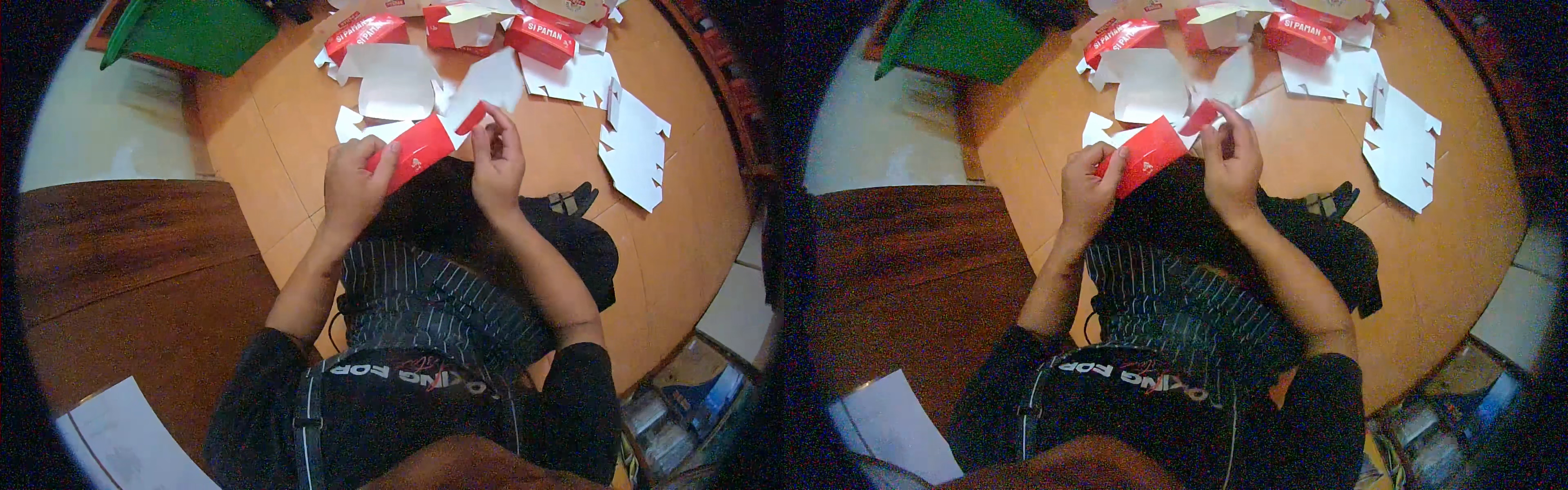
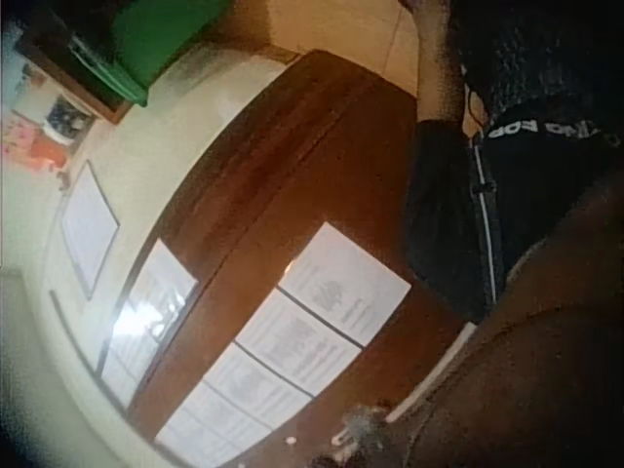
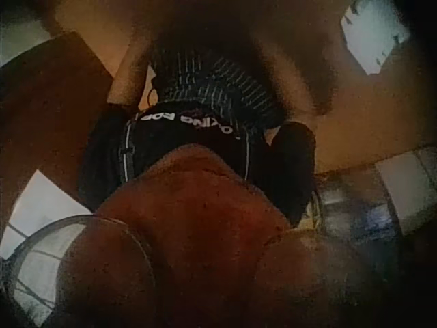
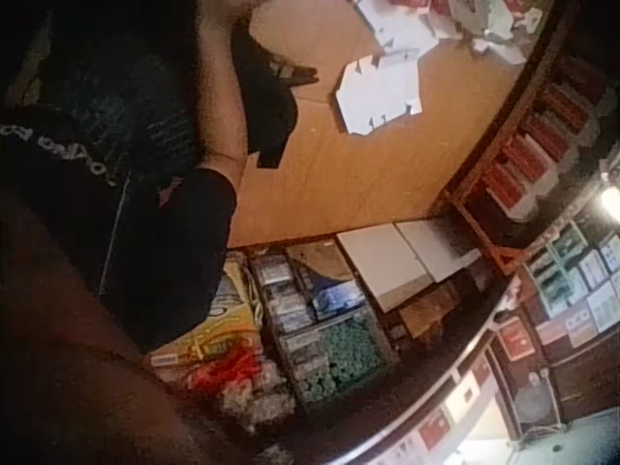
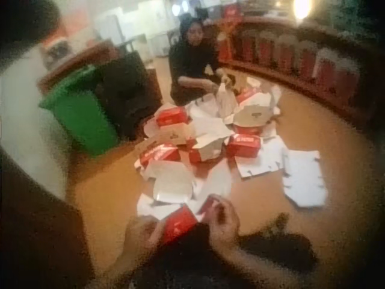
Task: The person sits on the floor and assembles small red and white cardboard boxes by folding flat pieces and inserting them into a base. They repeatedly pick up flat pieces, fold them, and place them into the box structure.
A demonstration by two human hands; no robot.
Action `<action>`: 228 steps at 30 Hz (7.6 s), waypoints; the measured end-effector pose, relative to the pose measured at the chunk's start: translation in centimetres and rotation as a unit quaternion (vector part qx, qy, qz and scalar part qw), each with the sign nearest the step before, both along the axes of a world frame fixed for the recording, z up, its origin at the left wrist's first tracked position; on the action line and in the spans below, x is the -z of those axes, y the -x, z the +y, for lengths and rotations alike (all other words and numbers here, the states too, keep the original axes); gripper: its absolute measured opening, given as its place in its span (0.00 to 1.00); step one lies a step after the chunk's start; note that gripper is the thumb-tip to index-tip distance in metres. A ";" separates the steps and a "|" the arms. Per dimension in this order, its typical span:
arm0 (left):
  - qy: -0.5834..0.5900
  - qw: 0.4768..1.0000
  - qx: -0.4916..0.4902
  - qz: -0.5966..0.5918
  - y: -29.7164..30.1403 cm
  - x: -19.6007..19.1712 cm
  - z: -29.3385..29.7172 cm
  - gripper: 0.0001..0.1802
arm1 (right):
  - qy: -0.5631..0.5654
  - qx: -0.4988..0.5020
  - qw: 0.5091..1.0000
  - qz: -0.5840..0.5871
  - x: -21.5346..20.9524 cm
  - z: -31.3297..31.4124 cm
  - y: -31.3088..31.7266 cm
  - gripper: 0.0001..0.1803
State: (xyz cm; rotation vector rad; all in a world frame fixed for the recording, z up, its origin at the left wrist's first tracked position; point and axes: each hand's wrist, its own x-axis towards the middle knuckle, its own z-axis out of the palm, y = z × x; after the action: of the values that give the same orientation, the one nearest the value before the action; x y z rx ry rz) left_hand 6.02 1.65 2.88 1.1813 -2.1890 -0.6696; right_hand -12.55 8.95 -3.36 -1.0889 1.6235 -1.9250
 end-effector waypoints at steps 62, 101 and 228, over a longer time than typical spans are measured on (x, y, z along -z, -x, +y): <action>-0.052 0.940 0.254 -0.220 -2.6 -2.2 -4.1 0.11 | -0.033 -0.231 0.972 0.031 3.2 -1.4 2.0 0.11; -0.255 0.922 0.118 0.268 1.7 0.3 -3.9 0.10 | -0.188 -0.145 0.967 0.097 1.6 -0.2 3.7 0.10; -0.363 0.923 0.126 0.029 7.2 7.4 -6.9 0.18 | -0.514 0.016 0.762 0.394 15.6 14.5 40.1 0.14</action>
State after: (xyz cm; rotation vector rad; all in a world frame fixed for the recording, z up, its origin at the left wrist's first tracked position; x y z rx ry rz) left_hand -1.15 -5.24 -4.56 1.1832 -2.1107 -1.7081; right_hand -52.67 23.44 -18.96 -1.3399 2.5831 -0.2224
